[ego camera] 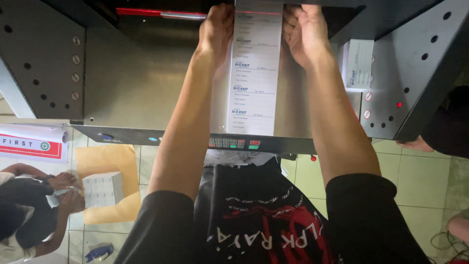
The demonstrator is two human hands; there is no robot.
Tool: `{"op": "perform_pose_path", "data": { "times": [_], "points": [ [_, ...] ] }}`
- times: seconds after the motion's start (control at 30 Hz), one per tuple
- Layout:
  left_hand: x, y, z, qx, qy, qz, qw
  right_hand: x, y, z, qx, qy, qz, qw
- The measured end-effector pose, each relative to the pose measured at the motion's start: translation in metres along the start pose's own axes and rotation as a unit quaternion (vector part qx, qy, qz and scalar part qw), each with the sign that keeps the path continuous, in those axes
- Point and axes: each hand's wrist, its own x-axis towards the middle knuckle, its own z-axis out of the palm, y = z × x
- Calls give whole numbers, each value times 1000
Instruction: The person stands barefoot and uses a paper cutting machine to trim sheets of paper. They place a sheet into the machine, press the cutting lever, and remove the trimmed pieces, repeating this process for multiple sheets.
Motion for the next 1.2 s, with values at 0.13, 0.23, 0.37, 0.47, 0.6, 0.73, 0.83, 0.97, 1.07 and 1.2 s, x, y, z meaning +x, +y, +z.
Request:
{"op": "perform_pose_path", "data": {
  "times": [0.13, 0.23, 0.37, 0.47, 0.6, 0.73, 0.83, 0.97, 1.07, 1.2],
  "points": [
    [-5, 1, 2, -32, 32, -4, 999, 5, 0, 6, -30, -2, -24, 999],
    [-13, 4, 3, -17, 28, 16, 999, 7, 1, 5, -35, -7, -42, 998],
    [-18, 4, 5, -31, -37, 33, 998, 13, 5, -5, 33, 3, -42, 999],
    [-32, 0, -8, -7, -79, 86, 993, -15, 5, 1, 28, 60, -39, 997],
    [-111, -7, -28, -2, -166, 61, 984, -68, 35, -29, 59, 100, 1, 993],
    [-162, -18, -32, -21, -38, -40, 998, -129, 69, -36, 80, 25, 24, 996],
    [-184, -25, -40, 18, -96, -37, 995, -152, 91, -45, 56, -22, 9, 998],
    [-195, -38, -47, 34, -121, -45, 991, -172, 102, -48, 59, -45, -13, 997],
    [-202, -34, -33, 22, -104, -31, 994, -186, 97, -26, 24, -62, -26, 997],
    [-213, -23, -21, 30, -130, -15, 991, -177, 109, -41, 48, -76, -37, 995]
  ]
}}
